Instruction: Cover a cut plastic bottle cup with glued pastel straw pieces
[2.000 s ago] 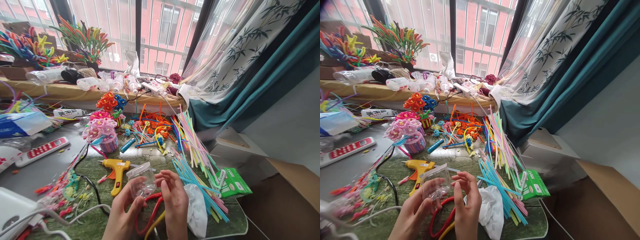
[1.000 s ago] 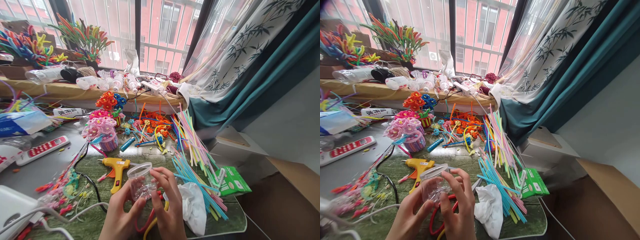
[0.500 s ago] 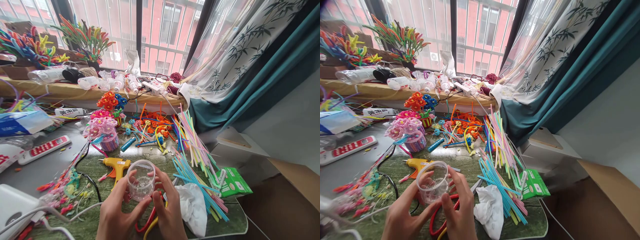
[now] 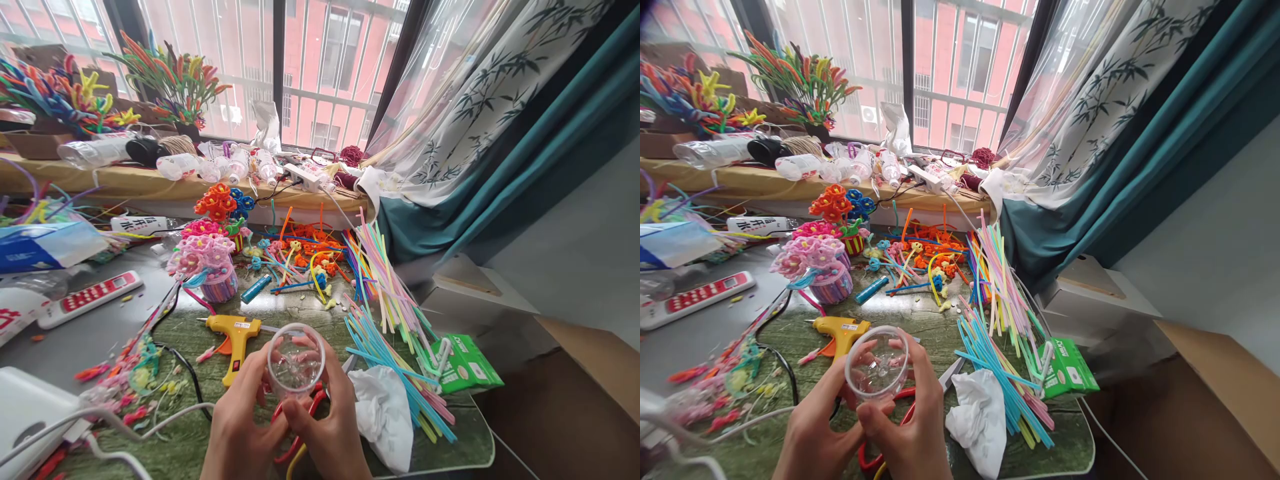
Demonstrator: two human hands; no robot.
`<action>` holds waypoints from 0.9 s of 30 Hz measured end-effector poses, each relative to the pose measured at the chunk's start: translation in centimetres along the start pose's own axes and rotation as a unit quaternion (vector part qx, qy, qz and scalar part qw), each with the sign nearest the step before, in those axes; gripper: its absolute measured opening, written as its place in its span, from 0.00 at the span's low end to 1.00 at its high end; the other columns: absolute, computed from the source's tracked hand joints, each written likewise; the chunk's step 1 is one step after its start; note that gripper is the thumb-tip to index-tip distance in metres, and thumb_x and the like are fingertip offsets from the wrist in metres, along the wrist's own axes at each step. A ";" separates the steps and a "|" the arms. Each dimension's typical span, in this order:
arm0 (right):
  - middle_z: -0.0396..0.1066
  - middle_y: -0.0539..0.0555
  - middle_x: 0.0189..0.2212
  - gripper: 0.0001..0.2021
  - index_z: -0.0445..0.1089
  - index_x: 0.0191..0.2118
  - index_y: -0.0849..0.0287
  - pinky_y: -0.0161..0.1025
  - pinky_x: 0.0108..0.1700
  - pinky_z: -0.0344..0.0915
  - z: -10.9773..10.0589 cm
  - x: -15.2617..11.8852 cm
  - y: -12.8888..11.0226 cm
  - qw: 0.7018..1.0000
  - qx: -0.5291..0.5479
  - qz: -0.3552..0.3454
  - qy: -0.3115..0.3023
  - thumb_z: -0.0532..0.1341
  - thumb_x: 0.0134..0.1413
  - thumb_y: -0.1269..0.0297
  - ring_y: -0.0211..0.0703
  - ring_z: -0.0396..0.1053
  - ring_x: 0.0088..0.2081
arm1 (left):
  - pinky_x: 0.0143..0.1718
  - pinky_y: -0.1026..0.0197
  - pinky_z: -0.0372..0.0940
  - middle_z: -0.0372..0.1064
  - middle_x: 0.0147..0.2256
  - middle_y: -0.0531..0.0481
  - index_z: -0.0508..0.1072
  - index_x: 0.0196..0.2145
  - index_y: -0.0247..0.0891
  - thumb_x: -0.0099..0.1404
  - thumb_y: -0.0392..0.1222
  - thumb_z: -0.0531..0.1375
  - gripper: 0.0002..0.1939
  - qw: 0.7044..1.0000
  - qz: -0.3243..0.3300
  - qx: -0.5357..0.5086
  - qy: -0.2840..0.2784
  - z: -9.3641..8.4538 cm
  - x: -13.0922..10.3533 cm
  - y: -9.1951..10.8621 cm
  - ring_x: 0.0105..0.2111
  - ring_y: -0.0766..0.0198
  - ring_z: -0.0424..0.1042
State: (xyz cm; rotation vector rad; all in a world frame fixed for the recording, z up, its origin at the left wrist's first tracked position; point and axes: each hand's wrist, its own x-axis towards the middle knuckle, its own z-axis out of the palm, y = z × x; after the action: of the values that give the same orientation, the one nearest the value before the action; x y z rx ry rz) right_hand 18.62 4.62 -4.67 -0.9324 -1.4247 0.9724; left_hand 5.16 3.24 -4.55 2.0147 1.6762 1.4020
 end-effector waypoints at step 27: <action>0.76 0.54 0.35 0.24 0.72 0.52 0.60 0.36 0.36 0.71 0.5 0.1 -1.0 0.983 0.003 0.182 0.011 0.65 0.48 0.57 0.45 0.74 0.33 | 0.20 0.65 0.58 0.63 0.18 0.59 0.69 0.29 0.41 0.55 0.48 0.62 0.09 0.992 -0.083 0.063 -0.072 -1.1 0.5 0.4 0.17 0.66 0.62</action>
State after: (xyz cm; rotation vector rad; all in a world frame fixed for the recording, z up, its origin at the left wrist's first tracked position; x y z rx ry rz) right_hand 18.09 4.38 -3.71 -1.2227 -1.2532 1.2292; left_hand 4.58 3.12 -3.42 1.9350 1.8599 1.0967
